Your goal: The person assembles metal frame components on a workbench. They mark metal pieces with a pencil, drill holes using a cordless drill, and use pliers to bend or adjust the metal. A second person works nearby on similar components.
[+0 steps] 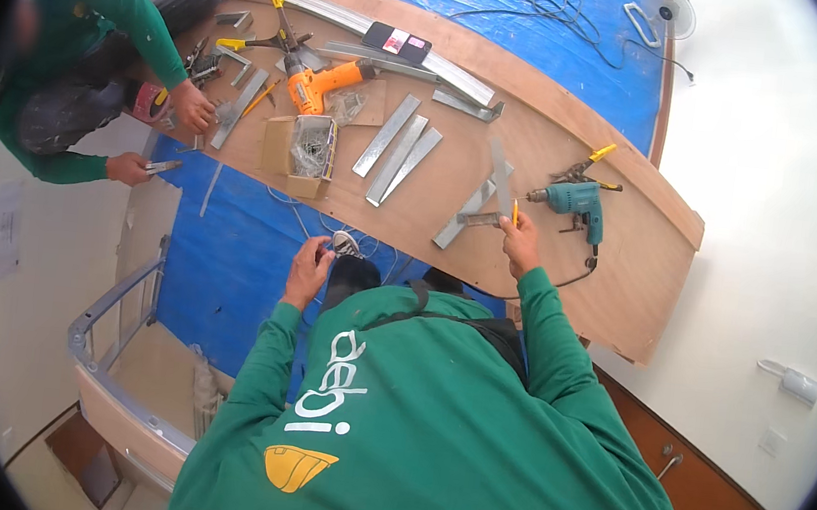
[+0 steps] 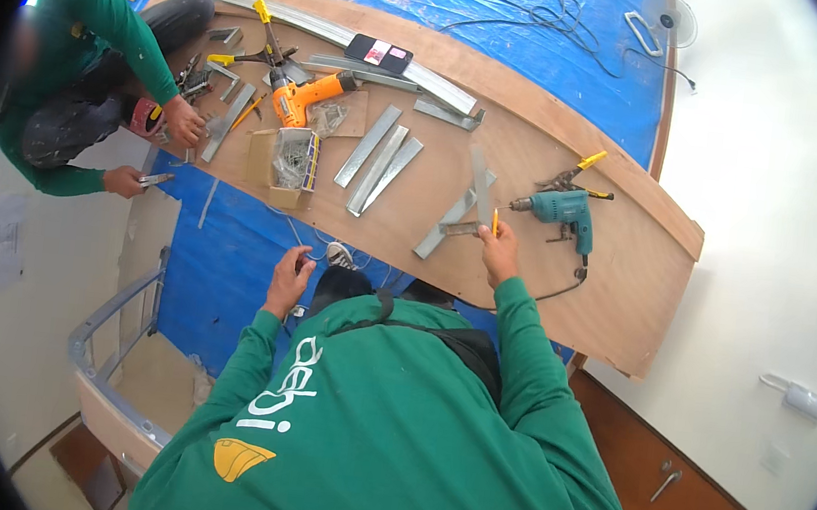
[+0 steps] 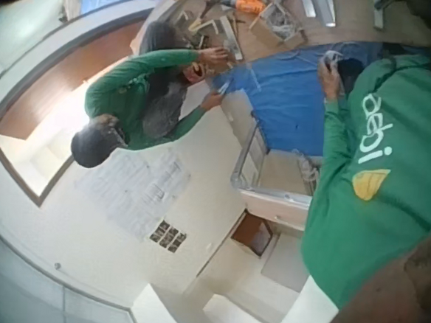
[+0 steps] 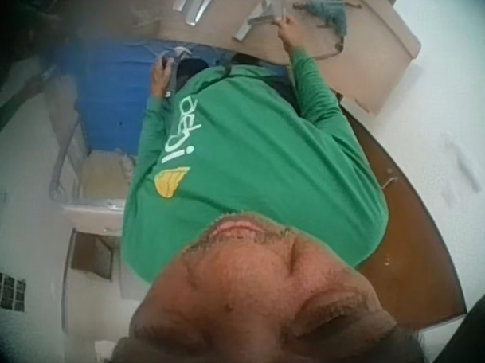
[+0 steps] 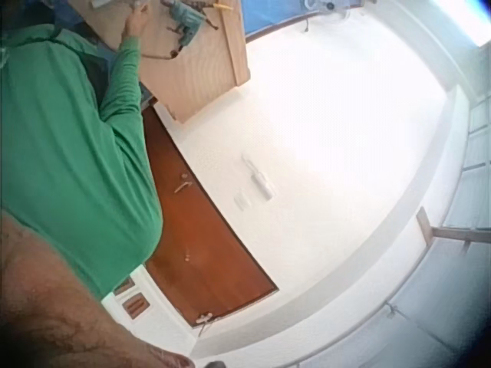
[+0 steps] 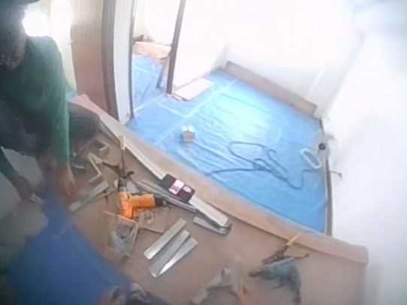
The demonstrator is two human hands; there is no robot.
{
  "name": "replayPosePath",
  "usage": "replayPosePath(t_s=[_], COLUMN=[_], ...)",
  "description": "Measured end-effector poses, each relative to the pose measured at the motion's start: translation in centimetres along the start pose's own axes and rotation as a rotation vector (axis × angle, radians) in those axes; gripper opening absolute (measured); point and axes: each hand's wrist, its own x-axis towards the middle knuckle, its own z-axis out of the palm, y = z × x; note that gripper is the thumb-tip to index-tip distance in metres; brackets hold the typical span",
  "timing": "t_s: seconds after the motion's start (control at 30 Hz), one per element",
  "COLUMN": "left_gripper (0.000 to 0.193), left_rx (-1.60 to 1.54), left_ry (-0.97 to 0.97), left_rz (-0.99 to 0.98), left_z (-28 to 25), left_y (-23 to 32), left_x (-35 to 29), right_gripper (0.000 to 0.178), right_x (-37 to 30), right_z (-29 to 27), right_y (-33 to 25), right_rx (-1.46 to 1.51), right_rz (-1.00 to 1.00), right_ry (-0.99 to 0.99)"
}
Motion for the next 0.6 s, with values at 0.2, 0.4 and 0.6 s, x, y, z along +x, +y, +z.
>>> replayPosePath(t_s=[0.2,0.4,0.6], left_gripper=[0.031,0.038,0.049], left_rx=[0.083,0.039,0.186], left_ry=[0.121,0.087,-0.074], left_rz=[0.078,0.061,0.062], left_z=[4.3,12.5,15.0], left_y=[9.3,15.4,12.8], left_x=[4.0,4.4,2.3], right_gripper=[0.023,0.034,0.025], right_x=[4.7,7.0,8.7], right_z=[4.2,6.5,12.2], right_y=[0.7,-1.1,-0.4], right_rx=[-0.048,-0.020,-0.146], right_rz=[0.050,0.161,0.334], right_ry=[-0.168,-0.251,-0.220])
